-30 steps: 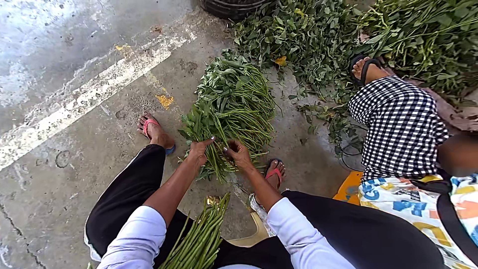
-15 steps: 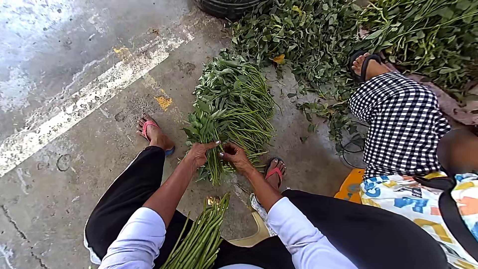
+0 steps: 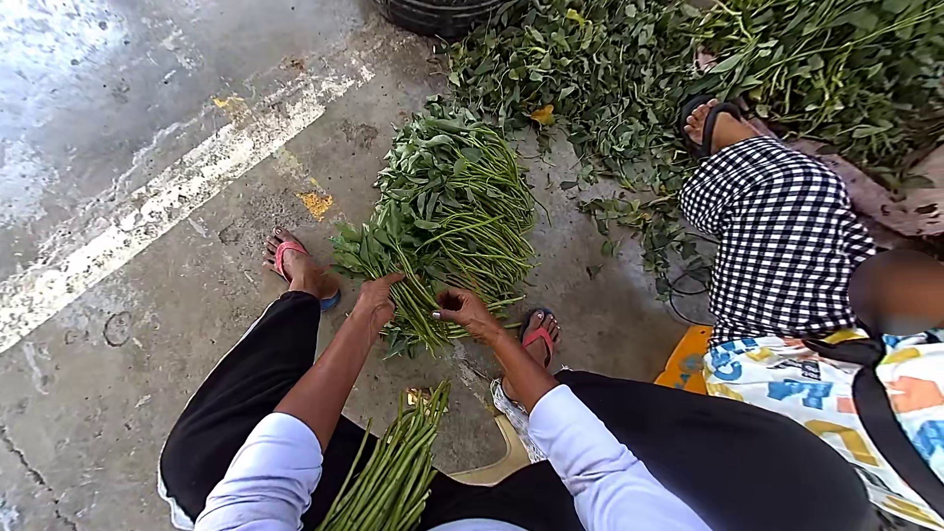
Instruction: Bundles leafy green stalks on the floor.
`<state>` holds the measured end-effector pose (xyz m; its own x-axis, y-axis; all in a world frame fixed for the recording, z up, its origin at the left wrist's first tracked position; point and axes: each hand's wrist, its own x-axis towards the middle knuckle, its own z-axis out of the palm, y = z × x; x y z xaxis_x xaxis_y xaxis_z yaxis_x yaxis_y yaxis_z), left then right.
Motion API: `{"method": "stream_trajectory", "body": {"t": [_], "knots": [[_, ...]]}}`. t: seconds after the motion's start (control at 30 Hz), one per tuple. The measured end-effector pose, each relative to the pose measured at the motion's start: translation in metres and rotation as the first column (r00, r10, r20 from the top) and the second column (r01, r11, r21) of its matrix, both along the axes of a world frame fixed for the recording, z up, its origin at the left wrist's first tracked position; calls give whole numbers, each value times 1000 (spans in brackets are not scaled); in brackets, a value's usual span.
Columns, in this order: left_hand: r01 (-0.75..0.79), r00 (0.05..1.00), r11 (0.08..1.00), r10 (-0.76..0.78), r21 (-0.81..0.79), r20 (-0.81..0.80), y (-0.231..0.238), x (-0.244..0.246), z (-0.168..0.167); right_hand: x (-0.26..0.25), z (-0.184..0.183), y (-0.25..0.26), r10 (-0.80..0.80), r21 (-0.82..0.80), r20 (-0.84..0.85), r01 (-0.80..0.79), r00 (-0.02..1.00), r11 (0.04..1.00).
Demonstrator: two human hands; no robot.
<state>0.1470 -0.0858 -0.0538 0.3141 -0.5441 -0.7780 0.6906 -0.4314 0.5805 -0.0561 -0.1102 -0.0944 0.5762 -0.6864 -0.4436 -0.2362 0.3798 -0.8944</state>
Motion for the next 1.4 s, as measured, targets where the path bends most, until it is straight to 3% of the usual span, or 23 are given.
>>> {"method": "stream_trajectory", "body": {"t": [0.27, 0.33, 0.4, 0.5, 0.6, 0.67, 0.73, 0.83, 0.97, 1.13, 1.23, 1.33, 1.4], "knots": [[85, 996, 995, -85, -49, 4, 1, -4, 4, -12, -4, -17, 97, -7, -96, -99, 991, 995], [80, 997, 996, -79, -36, 22, 1, -5, 3, -16, 5, -32, 182, -83, -109, -191, 977, 978], [75, 997, 997, -75, -28, 19, 1, -4, 4, -17, 14, -50, 161, -208, -153, -191, 975, 959], [83, 997, 996, -82, -29, 10, 1, -3, 3, -17, 5, -79, -19, -517, -426, -226, 905, 826], [73, 997, 997, -73, -40, -11, 1, -5, 0, -13, -8, -97, -57, -513, -725, -484, 686, 709], [47, 999, 999, -47, -22, -7, 1, -5, 0, -13, -19, -101, -84, -519, -776, -556, 625, 649], [32, 999, 999, -32, 13, 9, 1, -4, 1, -14, -20, -100, -145, -594, -732, -520, 665, 614], [39, 998, 996, -42, 75, 38, 5, -5, 0, -7, -7, -81, -197, -701, -575, -354, 794, 619], [40, 998, 996, -42, 77, 37, 6, -9, 0, 15, 9, -30, -111, -702, -291, -134, 950, 699], [71, 996, 997, -72, 31, 54, 3, -10, 6, 22, 7, -15, 67, -599, -188, -168, 980, 783], [44, 996, 999, -45, 5, 79, 3, -7, 4, 15, 0, -39, -46, -584, -350, -179, 936, 792], [-5, 999, 1000, 5, 0, 54, 3, -6, 1, 7, -16, -63, -112, -476, -700, -344, 705, 809], [-20, 998, 999, 18, 31, 60, 3, -6, 0, 5, -23, -65, -104, -428, -782, -410, 614, 805]]}}
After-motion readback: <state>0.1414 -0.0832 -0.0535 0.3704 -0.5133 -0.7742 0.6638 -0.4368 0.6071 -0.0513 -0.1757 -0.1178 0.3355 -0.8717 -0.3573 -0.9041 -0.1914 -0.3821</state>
